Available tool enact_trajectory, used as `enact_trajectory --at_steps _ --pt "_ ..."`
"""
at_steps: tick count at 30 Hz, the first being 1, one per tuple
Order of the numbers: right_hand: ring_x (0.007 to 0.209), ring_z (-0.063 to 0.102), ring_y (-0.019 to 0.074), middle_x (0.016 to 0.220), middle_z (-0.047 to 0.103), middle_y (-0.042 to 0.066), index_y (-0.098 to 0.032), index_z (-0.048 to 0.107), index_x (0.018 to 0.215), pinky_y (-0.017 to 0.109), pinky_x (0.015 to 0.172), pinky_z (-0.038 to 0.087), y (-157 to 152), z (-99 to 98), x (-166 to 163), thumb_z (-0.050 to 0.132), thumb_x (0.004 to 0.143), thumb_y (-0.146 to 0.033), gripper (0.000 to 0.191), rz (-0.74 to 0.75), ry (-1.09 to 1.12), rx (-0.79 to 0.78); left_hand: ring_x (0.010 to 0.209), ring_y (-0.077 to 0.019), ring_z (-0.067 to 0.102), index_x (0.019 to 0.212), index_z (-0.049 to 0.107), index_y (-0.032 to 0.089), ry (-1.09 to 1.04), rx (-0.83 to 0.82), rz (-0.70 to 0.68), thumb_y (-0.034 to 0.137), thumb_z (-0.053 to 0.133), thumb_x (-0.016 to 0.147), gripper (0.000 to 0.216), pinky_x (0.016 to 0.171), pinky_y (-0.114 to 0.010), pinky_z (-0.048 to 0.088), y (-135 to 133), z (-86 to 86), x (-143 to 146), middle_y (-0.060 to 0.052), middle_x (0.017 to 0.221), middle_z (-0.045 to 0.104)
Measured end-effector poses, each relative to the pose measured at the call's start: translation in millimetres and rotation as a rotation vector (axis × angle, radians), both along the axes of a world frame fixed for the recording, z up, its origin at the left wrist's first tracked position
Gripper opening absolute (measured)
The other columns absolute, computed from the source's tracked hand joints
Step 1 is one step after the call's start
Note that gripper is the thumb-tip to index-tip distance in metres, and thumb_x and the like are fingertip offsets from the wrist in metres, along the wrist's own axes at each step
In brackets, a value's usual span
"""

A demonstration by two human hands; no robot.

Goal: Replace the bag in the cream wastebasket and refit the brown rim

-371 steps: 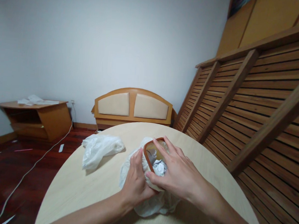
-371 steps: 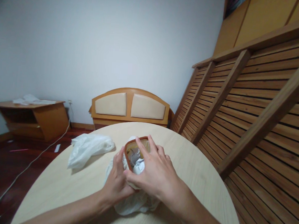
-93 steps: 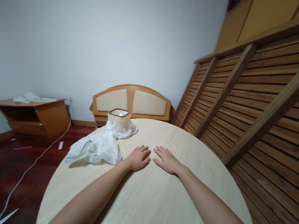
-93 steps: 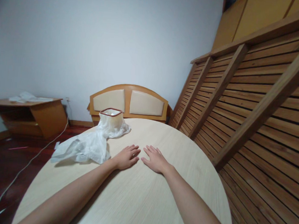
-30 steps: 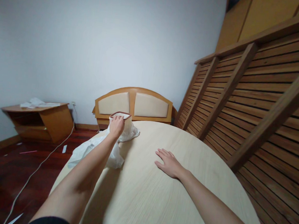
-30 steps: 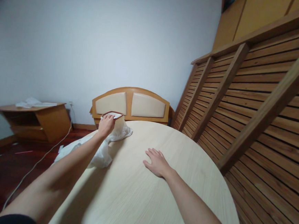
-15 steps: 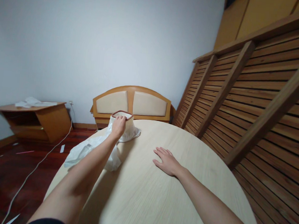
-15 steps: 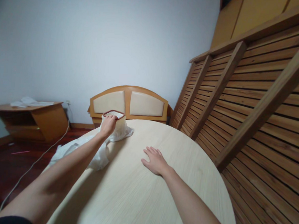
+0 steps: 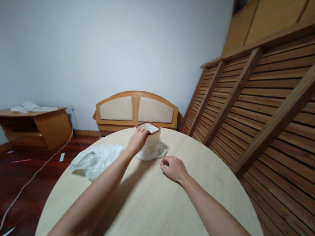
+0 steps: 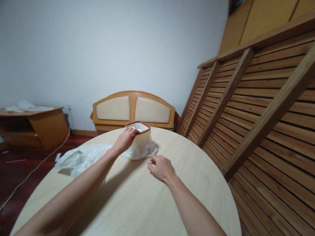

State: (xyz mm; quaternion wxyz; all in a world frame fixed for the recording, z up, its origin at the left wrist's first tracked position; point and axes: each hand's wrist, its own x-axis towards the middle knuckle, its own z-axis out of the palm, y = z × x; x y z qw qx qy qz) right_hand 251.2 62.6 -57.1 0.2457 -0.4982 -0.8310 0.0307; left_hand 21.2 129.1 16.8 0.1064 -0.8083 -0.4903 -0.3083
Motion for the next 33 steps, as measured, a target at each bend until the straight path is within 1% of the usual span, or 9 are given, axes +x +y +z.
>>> enact_trajectory --at_steps 2,5,9,13,17,22,27,31,33 --pt "0.092 0.064 0.0234 0.095 0.072 0.008 -0.021 0.071 0.092 0.036 0.086 0.046 -1.3 7.2 -0.2 0.044 0.096 -0.036 0.031 -0.026 0.021 0.047 0.113 -0.0239 0.055 0.113 0.064 0.022 0.022 -0.003 -0.069 0.02 0.046 0.101 0.022 0.097 -0.036 0.047 -8.4 2.9 4.2 -0.008 0.112 0.066" --pt "0.094 0.06 0.0258 0.094 0.069 0.011 -0.02 0.068 0.092 0.038 0.091 0.044 -1.2 22.0 2.2 0.041 0.097 -0.034 0.031 -0.049 0.064 0.187 0.109 -0.0223 0.057 0.111 0.064 0.022 0.048 -0.022 -0.196 0.019 0.048 0.1 0.02 0.096 -0.034 0.047 -20.5 9.2 6.4 -0.006 0.11 0.068" --pt "0.108 0.057 0.0297 0.108 0.067 0.012 -0.021 0.067 0.1 0.043 0.099 0.041 3.8 50.4 6.8 0.046 0.092 -0.03 0.023 -0.071 0.184 0.375 0.105 -0.0222 0.06 0.108 0.064 0.021 0.05 -0.067 -0.35 0.017 0.049 0.098 0.018 0.091 -0.033 0.049 -38.9 21.5 8.9 -0.006 0.108 0.069" --pt "0.122 0.053 0.0284 0.121 0.065 0.011 -0.021 0.068 0.103 0.043 0.109 0.037 17.4 84.2 10.0 0.052 0.091 -0.031 0.022 -0.031 0.316 0.414 0.1 -0.0212 0.063 0.101 0.067 0.021 0.094 -0.185 -0.393 0.018 0.054 0.096 0.014 0.089 -0.032 0.05 -57.6 40.5 15.0 -0.004 0.103 0.071" --pt "0.12 0.057 0.0266 0.122 0.067 0.012 -0.019 0.069 0.108 0.042 0.108 0.04 33.8 107.7 14.3 0.056 0.09 -0.036 0.028 -0.028 0.374 0.19 0.093 -0.0203 0.067 0.096 0.07 0.02 0.097 -0.325 -0.403 0.015 0.06 0.091 0.013 0.085 -0.031 0.052 -70.6 57.0 19.8 -0.004 0.102 0.074" --pt "0.111 0.065 0.0256 0.124 0.07 0.012 -0.015 0.068 0.121 0.04 0.101 0.048 39.0 113.3 15.1 0.058 0.091 -0.036 0.038 0.047 0.399 -0.099 0.093 -0.0205 0.068 0.098 0.072 0.021 0.081 -0.383 -0.478 0.016 0.061 0.09 0.014 0.085 -0.031 0.052 -87.5 62.9 17.3 -0.003 0.101 0.075" --pt "0.105 0.068 0.0247 0.116 0.075 0.008 -0.017 0.073 0.114 0.036 0.093 0.052 27.7 117.3 12.5 0.06 0.088 -0.024 0.03 0.07 0.337 -0.152 0.092 -0.0182 0.069 0.099 0.072 0.019 0.045 -0.462 -0.626 0.015 0.063 0.09 0.013 0.084 -0.028 0.051 -104.8 68.4 11.9 -0.003 0.1 0.076" --pt "0.088 0.072 0.0217 0.103 0.078 0.006 -0.017 0.076 0.107 0.027 0.072 0.054 17.3 128.2 13.4 0.056 0.088 -0.017 0.028 0.076 0.296 -0.253 0.089 -0.017 0.07 0.096 0.073 0.017 0.018 -0.521 -0.663 0.015 0.066 0.089 0.011 0.082 -0.025 0.051 -110.0 73.0 14.5 -0.004 0.096 0.076" --pt "0.086 0.072 0.0208 0.1 0.079 0.006 -0.016 0.076 0.105 0.025 0.069 0.053 16.4 132.0 13.3 0.056 0.086 -0.014 0.028 0.018 0.248 -0.239 0.089 -0.0171 0.07 0.096 0.074 0.017 0.009 -0.556 -0.669 0.016 0.068 0.088 0.01 0.082 -0.025 0.051 -109.5 72.7 17.0 -0.004 0.096 0.077"
